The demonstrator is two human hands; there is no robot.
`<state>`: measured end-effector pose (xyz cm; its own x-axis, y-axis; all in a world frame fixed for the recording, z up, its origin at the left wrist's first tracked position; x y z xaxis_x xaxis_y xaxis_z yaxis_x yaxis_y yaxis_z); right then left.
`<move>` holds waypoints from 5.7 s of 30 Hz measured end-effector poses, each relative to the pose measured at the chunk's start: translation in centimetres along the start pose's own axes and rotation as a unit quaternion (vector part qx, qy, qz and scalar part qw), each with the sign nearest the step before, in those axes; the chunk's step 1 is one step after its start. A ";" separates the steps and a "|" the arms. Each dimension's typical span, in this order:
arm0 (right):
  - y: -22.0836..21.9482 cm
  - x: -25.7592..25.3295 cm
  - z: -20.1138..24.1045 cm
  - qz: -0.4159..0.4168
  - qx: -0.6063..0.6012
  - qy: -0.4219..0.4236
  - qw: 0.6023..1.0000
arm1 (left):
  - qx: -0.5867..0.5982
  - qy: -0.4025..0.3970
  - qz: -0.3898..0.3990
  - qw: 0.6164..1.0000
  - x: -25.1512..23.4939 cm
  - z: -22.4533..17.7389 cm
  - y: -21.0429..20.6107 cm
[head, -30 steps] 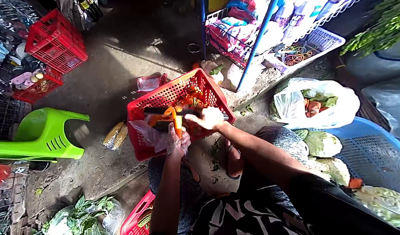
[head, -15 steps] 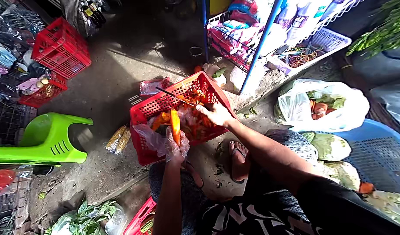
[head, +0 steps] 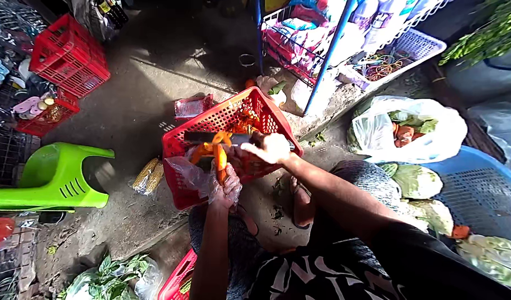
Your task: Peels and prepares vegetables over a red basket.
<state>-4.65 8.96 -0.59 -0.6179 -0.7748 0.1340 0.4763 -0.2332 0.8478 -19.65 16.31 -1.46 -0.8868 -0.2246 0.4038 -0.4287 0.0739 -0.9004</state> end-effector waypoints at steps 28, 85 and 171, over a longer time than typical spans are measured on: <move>1.0 3.2 4.7 -0.067 -0.047 0.159 0.984 | -0.013 0.016 0.048 0.999 0.8 0.8 -0.2; 0.4 4.5 4.3 -0.075 -0.047 0.180 0.980 | -0.257 -0.203 -0.140 0.934 0.5 -1.8 0.4; -0.3 2.9 0.2 0.044 -0.137 -0.042 0.989 | -0.175 -0.238 -0.021 0.955 0.2 -4.3 -1.7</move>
<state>-6.74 6.91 -0.31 -0.6110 -0.7501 0.2531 0.6753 -0.3270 0.6611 -19.83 20.28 0.79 -0.7241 -0.6451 0.2439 -0.5680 0.3573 -0.7415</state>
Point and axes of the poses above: each hand's wrist, its own x-axis away from the middle knuckle, its own y-axis out of the back of the hand, z = x × y, the point moved 9 cm from there along -x, towards the middle knuckle, and after that the axes turned 7 degrees about x, right-handed, at the moved point
